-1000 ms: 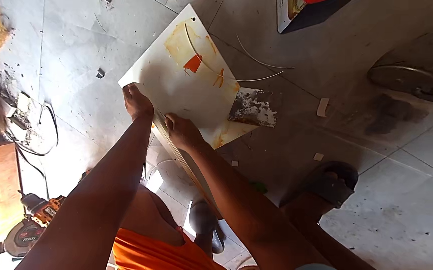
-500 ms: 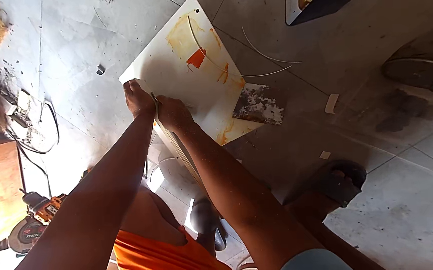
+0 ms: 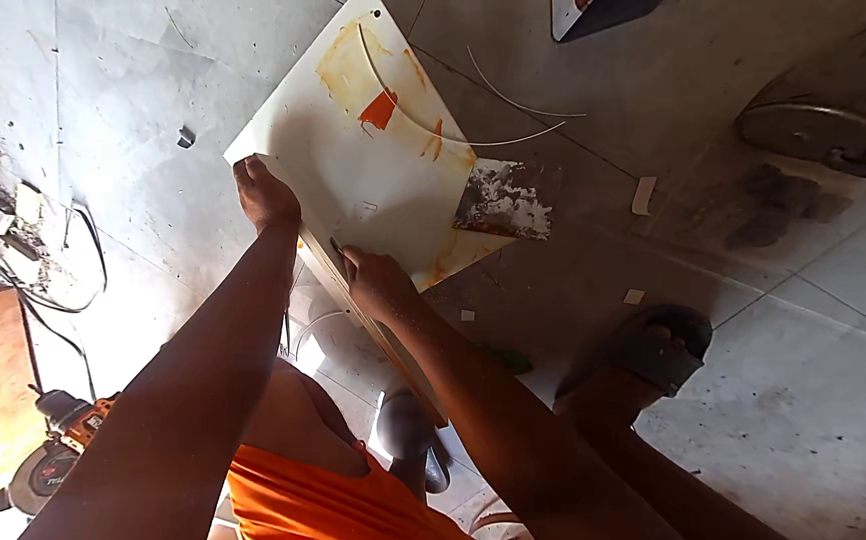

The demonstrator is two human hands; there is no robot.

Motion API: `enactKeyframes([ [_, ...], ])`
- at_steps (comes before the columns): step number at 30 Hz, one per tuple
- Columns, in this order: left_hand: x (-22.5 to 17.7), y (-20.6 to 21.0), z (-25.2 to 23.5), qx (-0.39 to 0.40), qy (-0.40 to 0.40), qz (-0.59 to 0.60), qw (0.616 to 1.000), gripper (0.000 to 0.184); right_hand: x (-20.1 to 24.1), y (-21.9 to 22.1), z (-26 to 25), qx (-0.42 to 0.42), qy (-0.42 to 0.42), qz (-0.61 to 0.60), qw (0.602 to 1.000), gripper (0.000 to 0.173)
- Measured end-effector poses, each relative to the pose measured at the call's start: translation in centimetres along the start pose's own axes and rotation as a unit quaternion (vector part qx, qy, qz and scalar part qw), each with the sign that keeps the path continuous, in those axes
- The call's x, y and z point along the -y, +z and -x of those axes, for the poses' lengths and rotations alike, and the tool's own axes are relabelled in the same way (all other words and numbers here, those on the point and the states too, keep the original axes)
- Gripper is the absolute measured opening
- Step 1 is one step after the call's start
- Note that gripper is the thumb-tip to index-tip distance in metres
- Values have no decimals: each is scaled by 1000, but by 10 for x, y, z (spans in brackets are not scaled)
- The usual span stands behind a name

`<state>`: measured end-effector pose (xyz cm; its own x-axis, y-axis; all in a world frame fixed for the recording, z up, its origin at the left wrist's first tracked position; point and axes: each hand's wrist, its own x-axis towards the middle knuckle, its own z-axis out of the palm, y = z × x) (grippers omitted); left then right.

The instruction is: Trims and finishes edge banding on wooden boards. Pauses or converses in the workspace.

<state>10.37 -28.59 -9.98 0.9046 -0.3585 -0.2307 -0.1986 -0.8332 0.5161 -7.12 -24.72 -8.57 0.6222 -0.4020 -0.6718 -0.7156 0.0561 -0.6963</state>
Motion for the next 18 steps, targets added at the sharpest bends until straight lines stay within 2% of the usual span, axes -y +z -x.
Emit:
enactKeyframes([
  [3,-1,0,0,-2,2,-5,1000,48,-1,-1,4,-16,-6,-16,1000,40],
  [7,-2,-3,2,8,7,-19,1000,50,28,-14,-36,-30,-48,-43,997,39],
  [10,-3,-1,1,1,6,-17,1000,49,35,-19,-53,-25,-49,-49,997,40],
  [13,-2,-2,2,3,7,-16,1000,49,20,-9,-33,-24,-33,-39,998,41],
  [16,-4,-4,1,6,12,-30,999,49,-7,10,12,-42,-10,-19,999,38],
  [18,-4,-4,2,0,16,-46,999,49,-24,18,37,-5,27,-4,1000,40],
])
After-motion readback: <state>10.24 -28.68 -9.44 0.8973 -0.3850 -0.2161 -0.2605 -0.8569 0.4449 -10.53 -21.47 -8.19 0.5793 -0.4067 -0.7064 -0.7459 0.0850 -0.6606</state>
